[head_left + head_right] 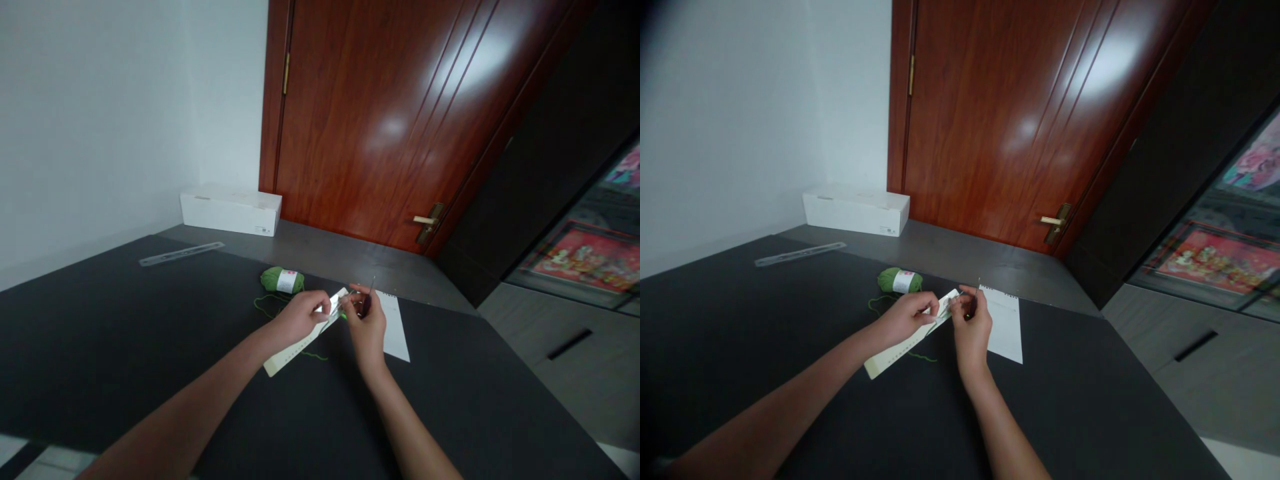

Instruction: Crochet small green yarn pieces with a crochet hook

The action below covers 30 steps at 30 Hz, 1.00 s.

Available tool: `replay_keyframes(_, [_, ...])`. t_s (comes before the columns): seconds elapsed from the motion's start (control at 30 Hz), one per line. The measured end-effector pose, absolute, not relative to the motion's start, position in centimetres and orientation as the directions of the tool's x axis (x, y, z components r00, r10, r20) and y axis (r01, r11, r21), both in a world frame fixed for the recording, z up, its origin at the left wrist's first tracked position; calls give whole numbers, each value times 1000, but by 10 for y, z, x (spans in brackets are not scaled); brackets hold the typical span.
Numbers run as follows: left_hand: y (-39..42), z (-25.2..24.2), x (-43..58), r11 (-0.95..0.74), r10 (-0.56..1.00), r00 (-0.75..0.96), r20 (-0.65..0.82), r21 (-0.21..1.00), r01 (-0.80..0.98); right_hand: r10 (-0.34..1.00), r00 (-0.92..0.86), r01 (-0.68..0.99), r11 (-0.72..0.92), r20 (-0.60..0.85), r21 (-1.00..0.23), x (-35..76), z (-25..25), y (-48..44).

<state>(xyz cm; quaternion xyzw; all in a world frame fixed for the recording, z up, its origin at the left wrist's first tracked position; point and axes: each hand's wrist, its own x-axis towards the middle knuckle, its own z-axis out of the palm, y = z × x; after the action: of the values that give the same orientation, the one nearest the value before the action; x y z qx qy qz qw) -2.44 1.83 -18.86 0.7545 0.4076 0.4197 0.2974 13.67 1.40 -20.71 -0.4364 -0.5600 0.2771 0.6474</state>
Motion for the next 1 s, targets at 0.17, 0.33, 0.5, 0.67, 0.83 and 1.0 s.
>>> replay_keyframes(0.17, [19,-187,-24,-477,873,290,392,807,348,845,178,219,466,505,-857,135,-207,11])
replay_keyframes(0.33, [21,-190,-26,-453,886,259,384,836,310,844,147,305,458,516,-835,136,-208,12])
replay_keyframes(0.5, [23,-196,-25,-417,899,246,363,882,220,847,99,365,457,522,-811,137,-212,14])
replay_keyframes(0.67, [24,-197,-24,-357,911,264,316,926,126,846,35,422,470,532,-775,136,-212,11])
replay_keyframes(0.83, [20,-199,-23,-244,925,304,227,970,19,807,29,475,508,590,-719,136,-208,8])
replay_keyframes(1.0, [16,-199,-22,-198,928,313,202,979,-44,766,7,494,556,643,-668,135,-207,8])
